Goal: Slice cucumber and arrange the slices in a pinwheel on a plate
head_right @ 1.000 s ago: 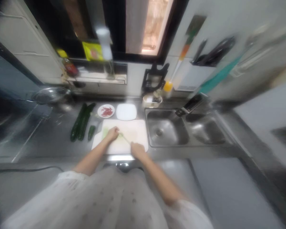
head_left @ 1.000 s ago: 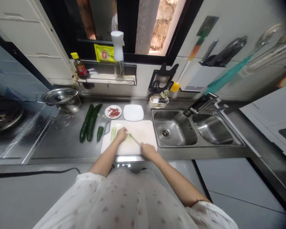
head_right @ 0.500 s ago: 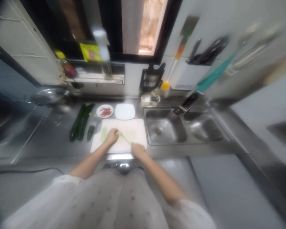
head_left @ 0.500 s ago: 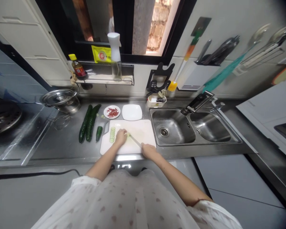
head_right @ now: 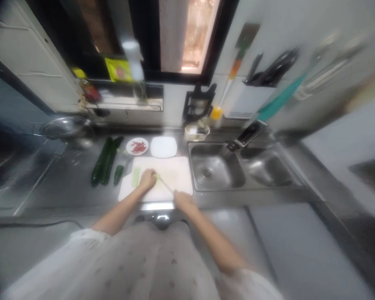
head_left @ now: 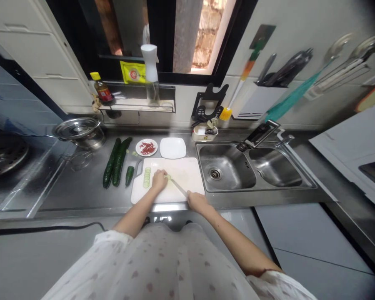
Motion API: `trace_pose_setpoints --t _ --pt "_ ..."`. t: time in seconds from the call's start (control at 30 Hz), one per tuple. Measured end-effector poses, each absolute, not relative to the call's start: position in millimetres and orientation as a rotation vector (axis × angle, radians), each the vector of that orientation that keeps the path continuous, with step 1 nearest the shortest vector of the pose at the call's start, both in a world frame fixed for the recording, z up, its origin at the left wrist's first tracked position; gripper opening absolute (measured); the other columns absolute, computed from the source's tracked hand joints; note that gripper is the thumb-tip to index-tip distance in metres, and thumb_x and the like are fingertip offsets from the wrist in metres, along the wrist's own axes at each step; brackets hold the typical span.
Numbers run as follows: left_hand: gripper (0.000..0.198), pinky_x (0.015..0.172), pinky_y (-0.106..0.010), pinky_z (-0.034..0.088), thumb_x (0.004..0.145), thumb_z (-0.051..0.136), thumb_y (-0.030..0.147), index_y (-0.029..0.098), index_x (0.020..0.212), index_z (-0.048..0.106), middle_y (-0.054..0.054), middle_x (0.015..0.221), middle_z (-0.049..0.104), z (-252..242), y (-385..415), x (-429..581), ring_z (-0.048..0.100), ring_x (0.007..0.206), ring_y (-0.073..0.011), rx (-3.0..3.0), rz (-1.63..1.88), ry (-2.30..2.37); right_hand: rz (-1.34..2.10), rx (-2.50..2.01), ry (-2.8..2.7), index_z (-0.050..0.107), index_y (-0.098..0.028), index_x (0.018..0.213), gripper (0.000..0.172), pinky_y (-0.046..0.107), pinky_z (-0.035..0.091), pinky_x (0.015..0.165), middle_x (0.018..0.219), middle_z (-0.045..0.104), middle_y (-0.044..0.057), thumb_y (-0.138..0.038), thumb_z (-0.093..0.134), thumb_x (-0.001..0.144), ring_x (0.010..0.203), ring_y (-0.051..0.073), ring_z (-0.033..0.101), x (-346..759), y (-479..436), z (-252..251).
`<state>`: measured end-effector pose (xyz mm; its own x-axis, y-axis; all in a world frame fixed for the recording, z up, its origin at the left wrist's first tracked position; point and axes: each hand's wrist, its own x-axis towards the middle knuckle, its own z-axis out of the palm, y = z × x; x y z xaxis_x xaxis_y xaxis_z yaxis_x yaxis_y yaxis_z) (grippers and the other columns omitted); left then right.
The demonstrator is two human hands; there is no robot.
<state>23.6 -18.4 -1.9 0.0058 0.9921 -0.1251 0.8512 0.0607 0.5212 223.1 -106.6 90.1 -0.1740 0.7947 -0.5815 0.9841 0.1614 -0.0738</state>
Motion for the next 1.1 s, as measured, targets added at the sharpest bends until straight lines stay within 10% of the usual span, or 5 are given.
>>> trace_pose_setpoints --t 1.1 --pt "0.012 0.065 -0.023 0.038 0.079 0.059 0.027 0.023 0.089 0.064 0.001 0.084 0.069 25.9 -72.9 -18.7 0.060 0.076 -0.0145 1.433 0.585 2.027 -0.709 1.812 2.005 0.056 -0.017 0.112 0.029 0.027 0.041 0.070 0.103 0.068 0.013 -0.030 0.035 0.095 0.095 0.022 0.064 226.8 -106.3 84.9"
